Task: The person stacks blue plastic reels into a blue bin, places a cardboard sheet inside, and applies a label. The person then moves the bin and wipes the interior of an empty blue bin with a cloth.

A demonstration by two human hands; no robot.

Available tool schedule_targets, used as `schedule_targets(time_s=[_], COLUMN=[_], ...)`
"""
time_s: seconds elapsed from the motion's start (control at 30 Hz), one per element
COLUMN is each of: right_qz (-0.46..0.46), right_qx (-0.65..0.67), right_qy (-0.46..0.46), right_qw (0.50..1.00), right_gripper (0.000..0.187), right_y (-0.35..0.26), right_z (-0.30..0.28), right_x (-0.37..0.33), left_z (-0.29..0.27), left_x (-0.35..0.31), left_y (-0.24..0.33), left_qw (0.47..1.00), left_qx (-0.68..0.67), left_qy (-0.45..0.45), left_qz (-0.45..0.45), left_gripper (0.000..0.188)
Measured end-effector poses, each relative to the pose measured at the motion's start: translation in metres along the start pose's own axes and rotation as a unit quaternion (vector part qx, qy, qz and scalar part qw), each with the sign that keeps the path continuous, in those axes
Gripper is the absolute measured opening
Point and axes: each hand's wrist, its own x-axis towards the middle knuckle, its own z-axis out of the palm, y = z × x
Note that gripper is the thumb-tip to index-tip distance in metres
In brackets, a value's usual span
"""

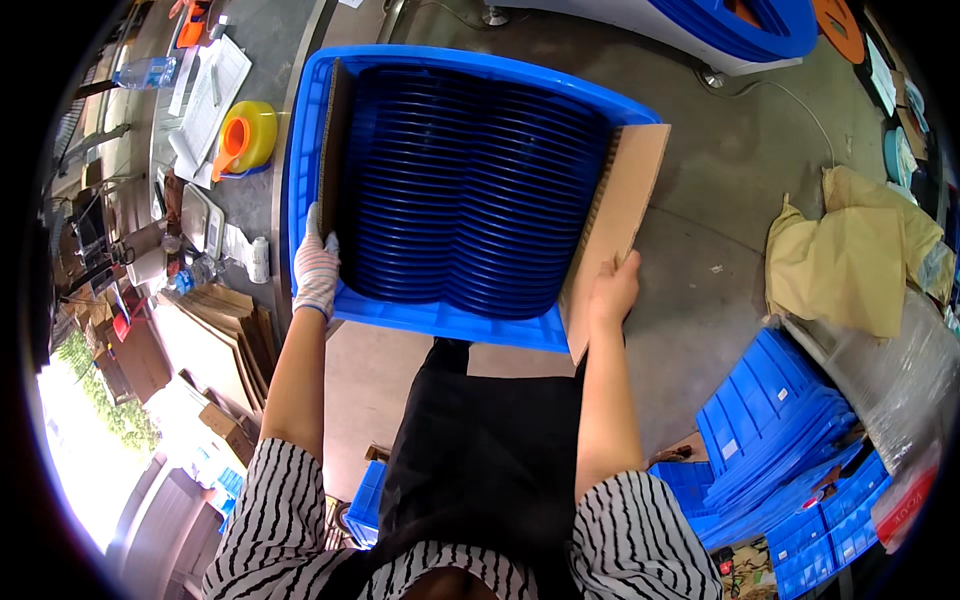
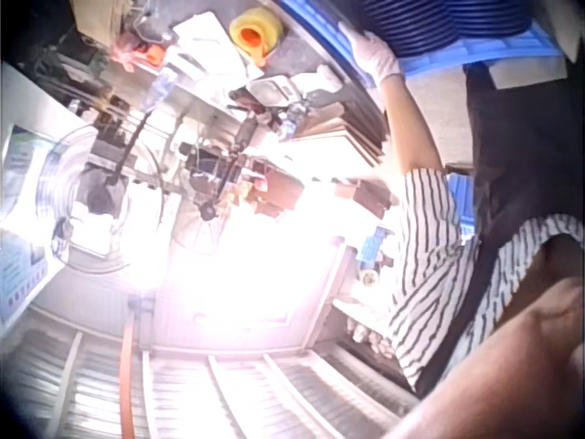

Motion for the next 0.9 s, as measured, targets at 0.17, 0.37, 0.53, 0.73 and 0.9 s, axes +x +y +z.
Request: schedule_targets(time_s=[0.17,0.37,0.53,0.73,0.9], right_qz=[-0.025,-0.041,-0.023,0.019,-0.003], right_qx=[0.035,-0.102,-0.149,-0.146,-0.054], right_qy=[0.048,0.104,0.12,0.086,0.025], right_qw=[0.998,0.989,0.981,0.985,0.998], right_gripper=[0.034,0.03,0.026,0.025,0.036], right_y=[-0.001,0.003,0.016,0.02,0.023], right_z=[0.007,0.044,0.095,0.137,0.155], right_x=[0.042,0.043,0.05,0.069,0.084], left_z=[0.009,0.028,0.044,0.075,0.092], left_x=[0.056,0.104,0.131,0.152,0.177], left_y=[0.056,0.032,0.008,-0.002,-0.025], left_qw=[0.991,0.987,0.983,0.977,0.992], left_qx=[-0.038,0.085,0.127,0.126,0.066], left_qy=[0.127,0.132,0.129,0.158,0.106], left_qz=[0.02,0.048,0.042,0.065,0.007], left_gripper=[0.052,0.033,0.034,0.031,0.036])
